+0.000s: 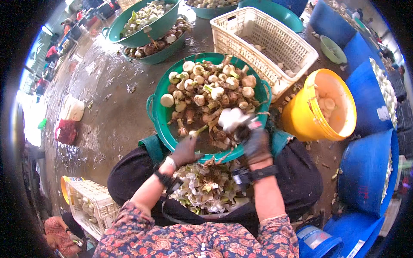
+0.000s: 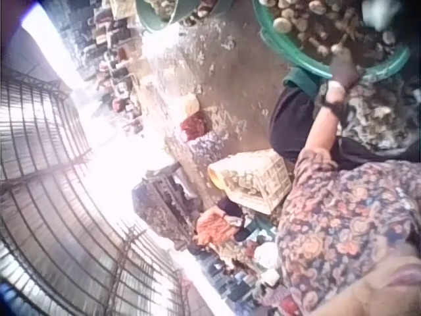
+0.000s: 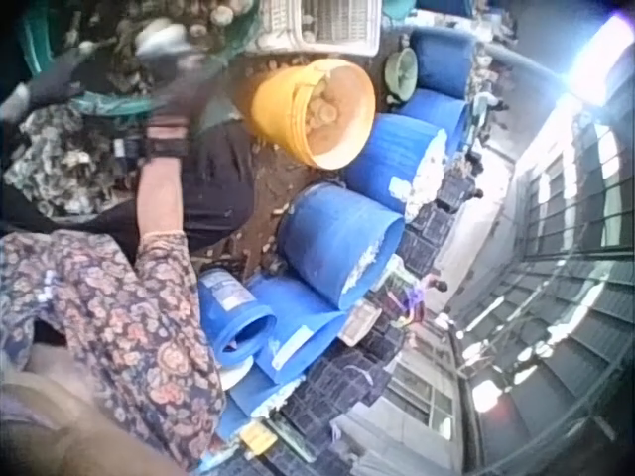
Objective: Peeling and trimming the skins of root vegetables in a large processing facility.
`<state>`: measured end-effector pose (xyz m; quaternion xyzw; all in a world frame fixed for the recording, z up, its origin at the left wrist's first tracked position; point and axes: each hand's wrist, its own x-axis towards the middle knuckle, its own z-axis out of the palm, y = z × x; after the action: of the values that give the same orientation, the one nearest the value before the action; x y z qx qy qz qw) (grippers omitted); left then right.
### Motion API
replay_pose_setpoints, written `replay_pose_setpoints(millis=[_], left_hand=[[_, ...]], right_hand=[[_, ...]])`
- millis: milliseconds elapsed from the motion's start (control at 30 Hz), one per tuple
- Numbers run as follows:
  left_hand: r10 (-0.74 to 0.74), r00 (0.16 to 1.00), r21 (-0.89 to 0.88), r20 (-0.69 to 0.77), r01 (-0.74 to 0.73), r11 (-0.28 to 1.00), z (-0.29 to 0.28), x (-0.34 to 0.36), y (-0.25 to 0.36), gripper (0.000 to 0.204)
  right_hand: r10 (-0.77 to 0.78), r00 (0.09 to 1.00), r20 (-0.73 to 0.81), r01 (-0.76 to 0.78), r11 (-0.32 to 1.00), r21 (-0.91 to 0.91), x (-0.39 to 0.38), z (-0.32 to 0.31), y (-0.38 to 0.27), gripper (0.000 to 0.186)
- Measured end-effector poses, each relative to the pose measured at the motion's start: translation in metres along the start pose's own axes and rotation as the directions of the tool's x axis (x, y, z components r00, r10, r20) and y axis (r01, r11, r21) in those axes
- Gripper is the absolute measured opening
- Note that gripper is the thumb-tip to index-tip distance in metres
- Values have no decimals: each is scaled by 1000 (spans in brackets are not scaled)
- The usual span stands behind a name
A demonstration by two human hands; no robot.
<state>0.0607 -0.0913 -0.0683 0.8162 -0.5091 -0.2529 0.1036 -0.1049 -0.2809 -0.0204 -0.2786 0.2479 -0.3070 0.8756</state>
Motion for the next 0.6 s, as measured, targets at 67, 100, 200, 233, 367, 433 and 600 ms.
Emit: replay_pose_setpoints(millis=[67, 100, 200, 233, 367, 433, 600], left_hand=[[-40, 990, 177, -138, 65, 982, 13, 42, -26, 69], [-107, 994, 200, -19, 108, 974, 20, 59, -32, 65], [-136, 980, 140, 143, 116, 983, 84, 91, -102, 37], [-128, 989, 44, 71, 125, 991, 106, 91, -115, 32], [268, 954, -693, -133, -283, 663, 119, 83, -58, 31], [136, 990, -869, -47, -107, 484, 82, 51, -6, 32], [-219, 947, -813, 235, 315, 489, 52, -32, 49, 49]], right_hand=[[-45, 998, 49, 31, 969, 243, 8, 17, -51, 34], [-66, 991, 114, 35, 967, 252, 11, 16, -60, 39], [-54, 998, 28, 50, 991, 123, -2, 40, -6, 46], [-57, 998, -38, 61, 993, 103, -21, 49, 18, 47], [41, 969, -242, -170, 822, -543, -42, -6, 69, 32], [-109, 966, -236, -110, 649, -753, -45, -31, 84, 34], [-328, 903, 277, 171, -316, -933, -69, -36, 119, 27]])
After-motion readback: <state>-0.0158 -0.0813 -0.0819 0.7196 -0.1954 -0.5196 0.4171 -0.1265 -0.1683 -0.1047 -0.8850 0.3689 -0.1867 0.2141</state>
